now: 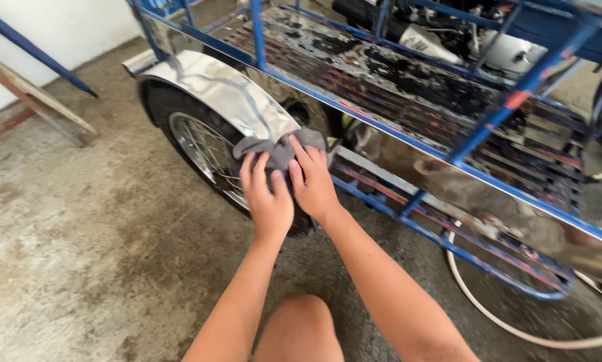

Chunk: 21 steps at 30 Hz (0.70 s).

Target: The person wipes the exterior metal bars, the shiny fender, and the wheel spokes of a motorcycle sidecar using a cloth, then continues by wiping the motorcycle seat and tank.

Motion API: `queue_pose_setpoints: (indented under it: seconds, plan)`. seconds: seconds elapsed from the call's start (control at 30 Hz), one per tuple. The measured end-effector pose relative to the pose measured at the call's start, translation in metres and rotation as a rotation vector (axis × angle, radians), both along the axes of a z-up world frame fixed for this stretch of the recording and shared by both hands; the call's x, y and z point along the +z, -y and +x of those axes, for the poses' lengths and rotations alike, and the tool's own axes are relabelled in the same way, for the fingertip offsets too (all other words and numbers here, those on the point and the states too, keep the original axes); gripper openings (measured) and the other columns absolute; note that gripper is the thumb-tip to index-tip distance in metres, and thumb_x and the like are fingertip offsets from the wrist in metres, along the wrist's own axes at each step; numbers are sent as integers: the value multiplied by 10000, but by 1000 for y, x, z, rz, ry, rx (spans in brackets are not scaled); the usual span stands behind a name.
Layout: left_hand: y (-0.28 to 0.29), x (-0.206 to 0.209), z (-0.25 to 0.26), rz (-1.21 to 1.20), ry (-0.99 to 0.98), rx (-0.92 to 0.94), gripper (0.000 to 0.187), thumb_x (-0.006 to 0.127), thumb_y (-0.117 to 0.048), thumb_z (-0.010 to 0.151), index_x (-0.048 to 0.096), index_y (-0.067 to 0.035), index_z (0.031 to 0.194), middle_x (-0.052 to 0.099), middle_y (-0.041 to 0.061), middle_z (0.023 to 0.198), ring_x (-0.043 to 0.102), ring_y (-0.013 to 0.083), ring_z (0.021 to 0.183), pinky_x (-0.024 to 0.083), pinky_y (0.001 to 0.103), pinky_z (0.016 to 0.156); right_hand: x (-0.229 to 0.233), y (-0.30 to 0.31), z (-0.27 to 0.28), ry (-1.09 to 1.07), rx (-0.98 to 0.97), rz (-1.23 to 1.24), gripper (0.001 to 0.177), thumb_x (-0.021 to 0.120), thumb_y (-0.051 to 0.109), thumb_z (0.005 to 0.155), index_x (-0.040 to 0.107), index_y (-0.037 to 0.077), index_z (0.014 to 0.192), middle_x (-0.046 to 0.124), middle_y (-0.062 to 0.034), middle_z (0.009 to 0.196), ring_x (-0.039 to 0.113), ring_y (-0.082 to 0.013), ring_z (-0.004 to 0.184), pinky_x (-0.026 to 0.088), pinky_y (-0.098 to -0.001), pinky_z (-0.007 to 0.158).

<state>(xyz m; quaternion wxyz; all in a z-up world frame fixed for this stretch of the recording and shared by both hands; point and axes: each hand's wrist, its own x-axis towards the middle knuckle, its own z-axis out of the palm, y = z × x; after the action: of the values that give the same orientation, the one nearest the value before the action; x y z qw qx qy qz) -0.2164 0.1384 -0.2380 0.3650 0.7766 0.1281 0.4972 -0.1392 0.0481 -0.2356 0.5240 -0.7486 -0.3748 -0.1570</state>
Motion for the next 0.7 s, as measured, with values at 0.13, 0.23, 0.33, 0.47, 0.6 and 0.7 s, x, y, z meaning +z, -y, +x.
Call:
queue_pose_setpoints:
  seconds: [0.13, 0.23, 0.33, 0.47, 0.6, 0.7]
  plan:
    - [-10, 10, 18, 36, -1, -63, 568, 584, -184, 1033, 410, 82, 1504, 208, 387, 1613, 388, 568, 1436, 398, 505, 1141, -14, -25, 13, 157, -106, -161, 632, 487, 244, 1047, 287, 34, 1609, 534, -210, 1372, 471, -392, 1332, 244, -575, 1183]
    - [-11, 3, 21, 15, -56, -162, 626, 522, -194, 1072, 278, 34, 1601, 96, 428, 1659, 333, 557, 1477, 421, 493, 1157, -22, -19, 18, 96, -113, -191, 659, 467, 279, 1054, 245, 30, 1622, 525, -205, 1376, 461, -390, 1334, 242, -567, 1184]
    - [-9, -3, 21, -14, -88, -139, 639, 557, -216, 1048, 308, -6, 1597, 135, 399, 1656, 345, 551, 1480, 458, 489, 1117, -26, -16, 11, 51, -108, -158, 674, 481, 291, 1047, 243, 18, 1615, 534, -202, 1362, 473, -382, 1309, 263, -557, 1172]
    - [-7, -4, 23, 24, -99, -87, 615, 563, -180, 1043, 350, -12, 1594, 175, 388, 1657, 377, 535, 1476, 463, 486, 1119, -23, -13, 10, 20, -143, -172, 677, 532, 279, 1031, 278, 12, 1600, 533, -218, 1387, 479, -407, 1313, 261, -575, 1165]
    - [0, 3, 16, -58, -98, -56, 601, 614, -149, 984, 430, -28, 1543, 263, 341, 1652, 470, 476, 1430, 493, 451, 1075, -8, -5, 3, 8, -115, -143, 647, 551, 256, 1019, 341, 27, 1587, 489, -251, 1419, 463, -460, 1293, 356, -520, 1130]
    - [2, 11, 13, -2, -22, 46, 514, 675, -109, 967, 528, -29, 1453, 426, 265, 1611, 490, 450, 1469, 435, 466, 1196, 8, -4, 15, 106, -70, -130, 606, 614, 217, 945, 473, 80, 1518, 421, -309, 1439, 459, -494, 1300, 389, -487, 1117]
